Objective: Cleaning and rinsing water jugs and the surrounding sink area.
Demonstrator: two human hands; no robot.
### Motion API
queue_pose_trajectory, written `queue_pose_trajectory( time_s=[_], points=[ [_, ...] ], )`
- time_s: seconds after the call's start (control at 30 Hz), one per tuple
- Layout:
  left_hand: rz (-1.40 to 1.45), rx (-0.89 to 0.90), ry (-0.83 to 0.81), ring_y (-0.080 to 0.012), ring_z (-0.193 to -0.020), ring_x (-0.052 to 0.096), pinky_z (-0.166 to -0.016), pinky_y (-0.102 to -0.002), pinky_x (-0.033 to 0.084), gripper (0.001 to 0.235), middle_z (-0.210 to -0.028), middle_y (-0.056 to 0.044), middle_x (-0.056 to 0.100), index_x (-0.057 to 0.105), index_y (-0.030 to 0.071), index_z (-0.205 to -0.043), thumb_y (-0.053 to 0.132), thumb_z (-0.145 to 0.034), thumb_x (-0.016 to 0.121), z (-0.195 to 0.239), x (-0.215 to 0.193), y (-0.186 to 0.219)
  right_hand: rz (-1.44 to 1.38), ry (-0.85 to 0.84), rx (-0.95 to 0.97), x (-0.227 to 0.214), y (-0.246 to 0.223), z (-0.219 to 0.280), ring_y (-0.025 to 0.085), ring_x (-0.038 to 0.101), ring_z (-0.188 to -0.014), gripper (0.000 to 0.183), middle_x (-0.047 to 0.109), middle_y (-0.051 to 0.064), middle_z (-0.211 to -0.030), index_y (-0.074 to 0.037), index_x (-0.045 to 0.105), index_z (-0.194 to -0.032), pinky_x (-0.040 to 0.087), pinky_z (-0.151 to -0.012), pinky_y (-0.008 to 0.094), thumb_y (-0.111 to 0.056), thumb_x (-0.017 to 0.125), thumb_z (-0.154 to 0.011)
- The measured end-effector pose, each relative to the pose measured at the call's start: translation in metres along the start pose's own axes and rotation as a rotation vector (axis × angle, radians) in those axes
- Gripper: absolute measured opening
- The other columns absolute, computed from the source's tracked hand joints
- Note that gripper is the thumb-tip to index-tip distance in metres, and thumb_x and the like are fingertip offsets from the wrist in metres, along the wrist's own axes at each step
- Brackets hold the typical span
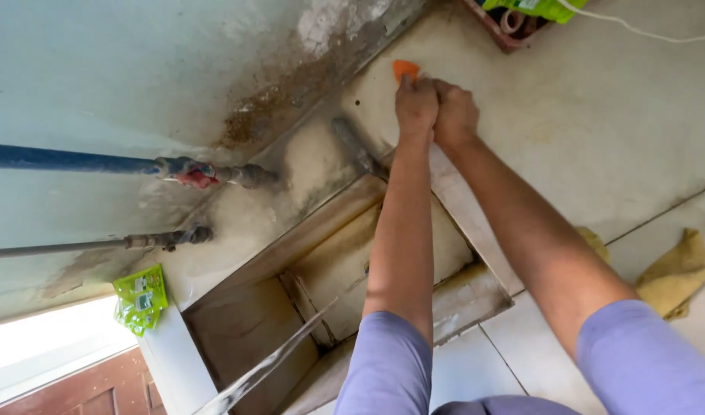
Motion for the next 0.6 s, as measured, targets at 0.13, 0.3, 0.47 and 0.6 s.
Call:
queue_pose_trajectory(
  time_s=[0.13, 0.3, 0.47, 0.6],
  points=[
    [0.343, 0.027, 0.049, -0.0299, -0.082, 0.070, -0.071, -0.038, 0.058, 0.031, -0.097, -0.025, 0.074, 0.072, -0.021, -0.106, 0.000, -0.094, 0.052, -0.028, -0.054, -0.056, -0.139, -0.154, -0.068, 0.096, 0.019, -0.022, 0.031, 0.074, -0.100, 0.034, 0.076, 0.017, -0.113, -0.013, 0.077, -0.120, 0.057, -0.087, 0.043, -0.018, 0.053, -0.095],
    [0.343, 0.039, 0.336, -0.0226, -0.080, 0.066, -0.067, -0.034, 0.054, 0.021, -0.093, -0.014, 0.070, 0.062, -0.005, -0.112, 0.004, -0.096, 0.051, -0.008, -0.076, -0.014, -0.131, -0.248, -0.134, 0.067, -0.027, -0.021, 0.030, 0.074, -0.098, 0.031, 0.076, 0.014, -0.111, -0.018, 0.077, -0.119, 0.057, -0.086, 0.042, -0.027, 0.060, -0.094],
    [0.266, -0.020, 0.188, -0.0208, -0.077, 0.063, -0.064, -0.036, 0.052, 0.020, -0.087, -0.014, 0.070, 0.069, -0.008, -0.098, 0.006, -0.093, 0.056, -0.060, 0.026, -0.021, 0.131, 0.018, -0.234, 0.008, 0.010, -0.064, 0.035, 0.073, -0.092, 0.029, 0.076, 0.014, -0.104, -0.023, 0.079, -0.118, 0.057, -0.081, 0.046, -0.024, 0.061, -0.094],
    [0.203, 0.006, 0.051, -0.0209, -0.081, 0.061, -0.072, -0.035, 0.051, 0.019, -0.092, -0.016, 0.070, 0.067, -0.005, -0.104, 0.005, -0.092, 0.058, -0.038, 0.062, -0.001, -0.023, 0.031, -0.030, -0.013, 0.037, -0.057, 0.030, 0.074, -0.089, 0.030, 0.076, 0.018, -0.100, -0.013, 0.077, -0.117, 0.057, -0.078, 0.042, -0.017, 0.058, -0.095]
  ],
)
Point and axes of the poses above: each hand's wrist, its own z-axis away from the middle knuckle, its own x-axis out of the palm, y = z × x, the point moved 9 cm from there along -z, towards the middle knuckle
